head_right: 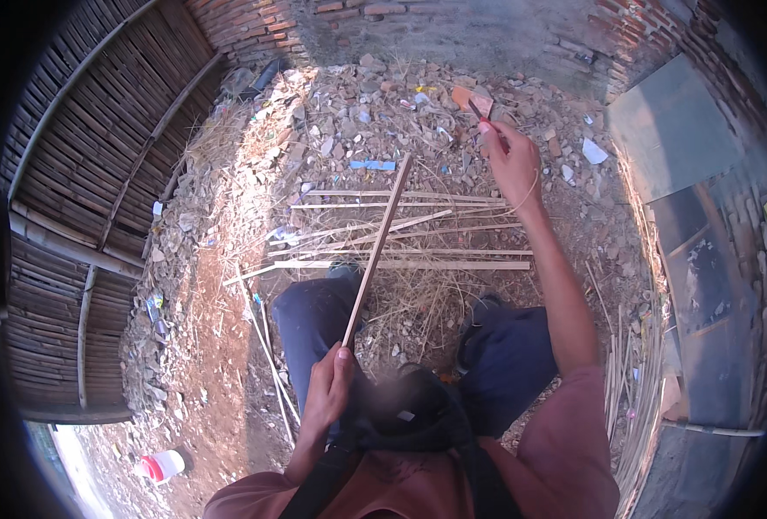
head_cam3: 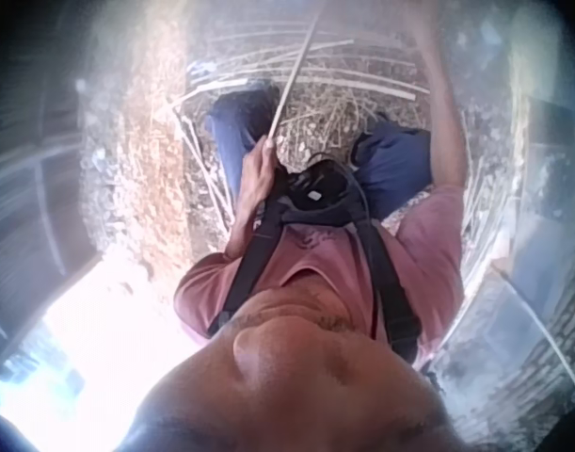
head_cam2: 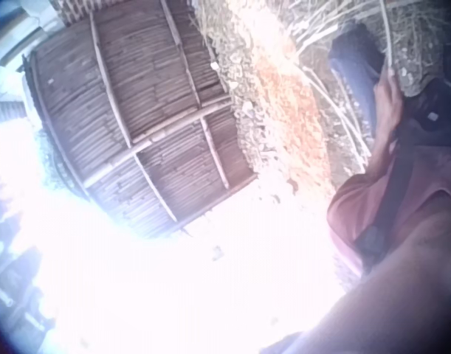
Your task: The person shaves a thin wooden stick with a utility knife while sitting on the ground. They move the knife repeatedly along the length of the wood to smooth it.
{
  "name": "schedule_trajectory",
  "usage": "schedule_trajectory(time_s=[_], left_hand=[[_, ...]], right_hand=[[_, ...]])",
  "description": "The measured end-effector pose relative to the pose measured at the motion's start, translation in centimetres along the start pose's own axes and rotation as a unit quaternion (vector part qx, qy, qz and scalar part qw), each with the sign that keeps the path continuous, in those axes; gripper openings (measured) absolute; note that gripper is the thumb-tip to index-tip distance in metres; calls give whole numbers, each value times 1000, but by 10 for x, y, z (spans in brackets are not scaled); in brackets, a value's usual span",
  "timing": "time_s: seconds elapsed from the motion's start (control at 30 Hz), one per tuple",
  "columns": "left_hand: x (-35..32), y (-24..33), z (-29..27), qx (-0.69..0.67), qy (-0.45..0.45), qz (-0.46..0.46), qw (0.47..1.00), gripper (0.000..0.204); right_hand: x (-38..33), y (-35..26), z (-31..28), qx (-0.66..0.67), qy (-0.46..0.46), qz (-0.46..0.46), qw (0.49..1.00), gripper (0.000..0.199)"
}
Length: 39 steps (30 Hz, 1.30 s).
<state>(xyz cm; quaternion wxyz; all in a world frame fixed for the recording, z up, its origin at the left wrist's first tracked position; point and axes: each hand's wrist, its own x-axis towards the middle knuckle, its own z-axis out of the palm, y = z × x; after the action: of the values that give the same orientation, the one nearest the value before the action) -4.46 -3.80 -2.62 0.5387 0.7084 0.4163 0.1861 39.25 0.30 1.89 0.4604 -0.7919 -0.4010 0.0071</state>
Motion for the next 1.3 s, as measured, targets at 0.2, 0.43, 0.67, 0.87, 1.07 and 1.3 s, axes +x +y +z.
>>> schedule_trajectory(time_s=[0.2,0.43,0.67,0.87,1.07,1.3], left_hand=[[9,-9,-12,-85,37,-7,996,53],[14,8,-18,-240,39,-89,966,39],[32,3,-12,-152,72,0,986,21],[38,17,-5,-137,86,15,987,27],[42,16,-5,-234,41,45,970,58],[43,15,-8,-313,26,55,948,59]], right_hand=[[-15,64,-7,-268,-345,22,899,39],[-21,30,-18,-279,-180,38,942,40],[-61,-40,13,105,-69,-109,986,27],[-125,-75,46,127,-173,-274,938,29],[-174,-79,69,128,-259,-399,870,30],[-184,-77,76,141,-267,-402,864,28]])
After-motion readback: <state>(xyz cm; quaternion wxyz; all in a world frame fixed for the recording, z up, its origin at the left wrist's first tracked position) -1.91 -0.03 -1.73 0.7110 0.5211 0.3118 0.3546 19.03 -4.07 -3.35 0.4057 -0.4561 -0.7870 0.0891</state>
